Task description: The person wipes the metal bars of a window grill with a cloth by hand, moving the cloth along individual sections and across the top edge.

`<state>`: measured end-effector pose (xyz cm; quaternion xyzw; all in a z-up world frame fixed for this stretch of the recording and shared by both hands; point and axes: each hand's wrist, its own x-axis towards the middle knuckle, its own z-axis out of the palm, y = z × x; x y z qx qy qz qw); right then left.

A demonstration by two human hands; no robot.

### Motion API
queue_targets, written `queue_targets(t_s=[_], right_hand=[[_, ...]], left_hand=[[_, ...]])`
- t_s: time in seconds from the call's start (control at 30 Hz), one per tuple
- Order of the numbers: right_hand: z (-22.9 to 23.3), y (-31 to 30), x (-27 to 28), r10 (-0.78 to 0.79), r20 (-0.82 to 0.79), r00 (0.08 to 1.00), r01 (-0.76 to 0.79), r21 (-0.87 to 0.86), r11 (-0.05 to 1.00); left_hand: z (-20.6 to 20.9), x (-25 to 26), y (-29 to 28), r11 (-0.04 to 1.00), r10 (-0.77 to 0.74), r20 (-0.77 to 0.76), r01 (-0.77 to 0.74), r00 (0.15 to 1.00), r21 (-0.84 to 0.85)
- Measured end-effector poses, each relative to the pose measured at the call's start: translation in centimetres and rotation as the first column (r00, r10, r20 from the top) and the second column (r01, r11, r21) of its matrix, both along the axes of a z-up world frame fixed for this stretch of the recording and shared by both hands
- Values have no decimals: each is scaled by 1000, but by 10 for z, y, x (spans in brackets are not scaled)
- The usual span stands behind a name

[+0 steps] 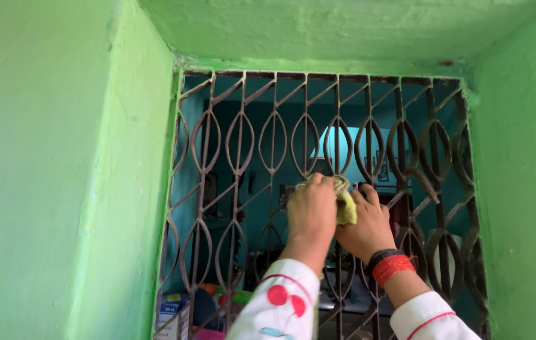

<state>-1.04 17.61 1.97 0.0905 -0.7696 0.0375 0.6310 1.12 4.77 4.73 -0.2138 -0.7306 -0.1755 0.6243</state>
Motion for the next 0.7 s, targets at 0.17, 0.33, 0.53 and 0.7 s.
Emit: queue_targets(t_s=[0.17, 0.33, 0.53, 0.7], right_hand=[[-2, 4, -4, 6, -27, 1000, -5, 22, 1000], [-1, -2, 3, -15, -11, 1000, 15, -2, 1000], [-2, -3, 0, -31, 33, 999, 32, -29, 999], [-2, 6, -9, 80, -91, 993, -76, 48, 996]], left_hand=[[-1, -29, 11, 992, 123, 32, -123, 992, 5], [-34, -28, -24, 990, 112, -156, -124, 981, -71], [-2, -11, -14, 973, 147, 51, -135, 988, -189], [3, -20, 14, 995, 39, -132, -51, 990, -84]])
